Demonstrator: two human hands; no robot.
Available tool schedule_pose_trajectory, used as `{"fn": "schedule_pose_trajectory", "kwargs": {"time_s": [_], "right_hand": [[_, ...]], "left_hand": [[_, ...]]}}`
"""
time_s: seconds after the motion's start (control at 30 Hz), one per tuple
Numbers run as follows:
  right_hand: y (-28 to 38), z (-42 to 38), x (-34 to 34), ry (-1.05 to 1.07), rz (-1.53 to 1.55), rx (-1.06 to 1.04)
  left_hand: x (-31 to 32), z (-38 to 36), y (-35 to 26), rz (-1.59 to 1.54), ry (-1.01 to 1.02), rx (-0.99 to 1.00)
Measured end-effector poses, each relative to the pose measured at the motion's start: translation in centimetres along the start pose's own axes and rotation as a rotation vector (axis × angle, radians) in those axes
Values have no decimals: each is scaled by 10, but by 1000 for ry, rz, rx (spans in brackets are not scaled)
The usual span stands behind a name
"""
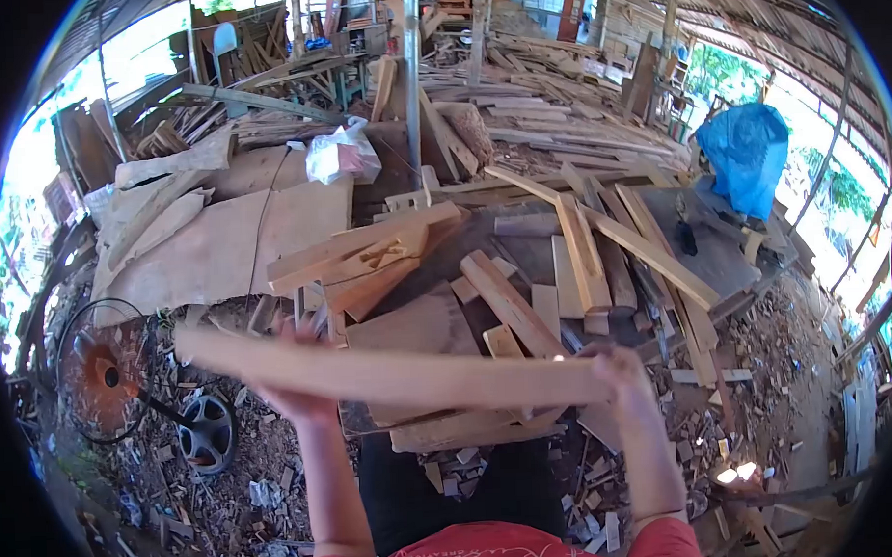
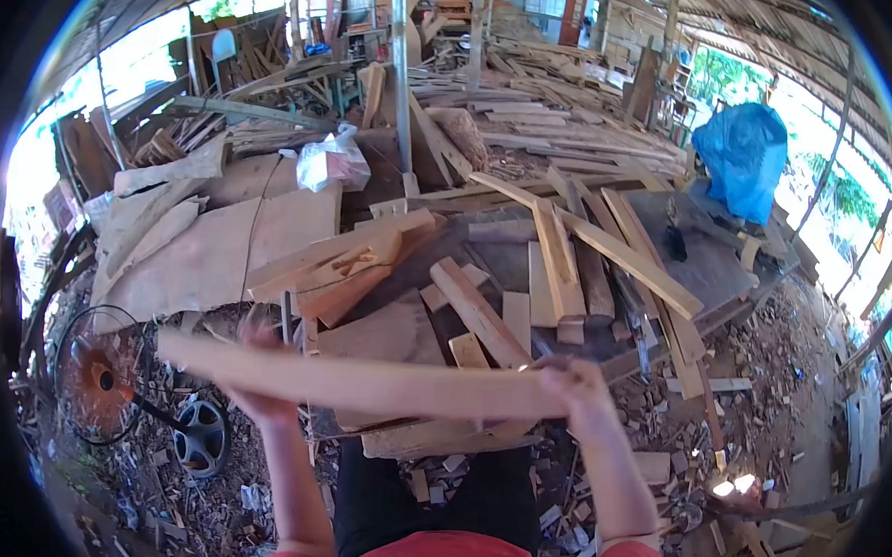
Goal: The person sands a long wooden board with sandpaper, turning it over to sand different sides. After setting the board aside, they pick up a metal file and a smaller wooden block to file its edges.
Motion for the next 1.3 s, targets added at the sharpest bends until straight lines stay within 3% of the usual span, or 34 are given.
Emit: {"fn": "schedule_pose_trajectory", "kwargs": {"time_s": [0.03, 0.1, 0.13, 0.23, 0.27, 0.3, 0.37, 0.4, 0.47, 0.5, 0.57, 0.6, 0.63, 0.7, 0.77, 0.9, 0.97, 1.0, 1.07, 1.1, 1.17, 1.3], "right_hand": [[-2, 1, 17, 102, -69, -51], [-6, 9, 48, 237, -60, -27], [-11, 13, 65, 353, -42, -8], [-38, 36, 91, 325, 22, -24], [-44, 40, 98, 182, 56, 32], [-52, 50, 103, 195, 58, 39], [-67, 73, 99, -210, 419, -53], [-64, 75, 101, -205, 428, -52], [-48, 73, 93, -327, 259, -330], [-51, 72, 90, -327, 258, -323], [-56, 67, 92, -213, -145, -370], [-34, 55, 119, -85, -161, -330], [-37, 56, 127, -86, -159, -328], [-43, 58, 143, 187, -307, -448], [-73, 73, 147, 246, -411, -504], [-100, 68, 173, 207, -607, -464], [-109, 63, 183, 64, -841, -600], [-97, 52, 195, 107, -832, -670], [-96, 30, 208, 453, -668, -470], [-87, 14, 217, 449, -665, -468], [-64, -17, 233, 511, -574, -807], [-94, 16, 204, 328, -467, -724]], "left_hand": [[-18, -15, -22, -78, 110, 30], [-21, -52, -50, 29, -301, 194], [-29, -67, -66, 3, -312, 242], [-23, -85, -102, 22, -344, 324], [-19, -85, -112, 67, -322, 373], [-15, -85, -121, 110, -292, 423], [-8, -89, -135, 135, -346, 481], [-2, -91, -139, 191, -358, 538], [7, -94, -145, 292, -410, 611], [8, -94, -146, 298, -415, 611], [11, -93, -148, 273, -383, 659], [9, -93, -147, 277, -385, 657], [8, -93, -145, 333, -370, 670], [10, -91, -138, 386, -355, 682], [22, -86, -128, 500, -279, 663], [40, -78, -115, 520, -221, 662], [47, -76, -112, 536, -154, 628], [49, -77, -111, 539, -156, 628], [55, -77, -110, 574, -80, 581], [59, -77, -109, 577, -78, 577], [69, -76, -103, 602, -21, 551], [76, -78, -98, 687, -27, 576]]}}
Point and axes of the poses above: each hand's wrist, its own z-axis towards the middle knuckle, its own x-axis out of the palm, y = z × x, the point moved 3 cm from there along z, towards the middle knuckle, and after that the axes turned 6 degrees about z, right-handed, at the moved point
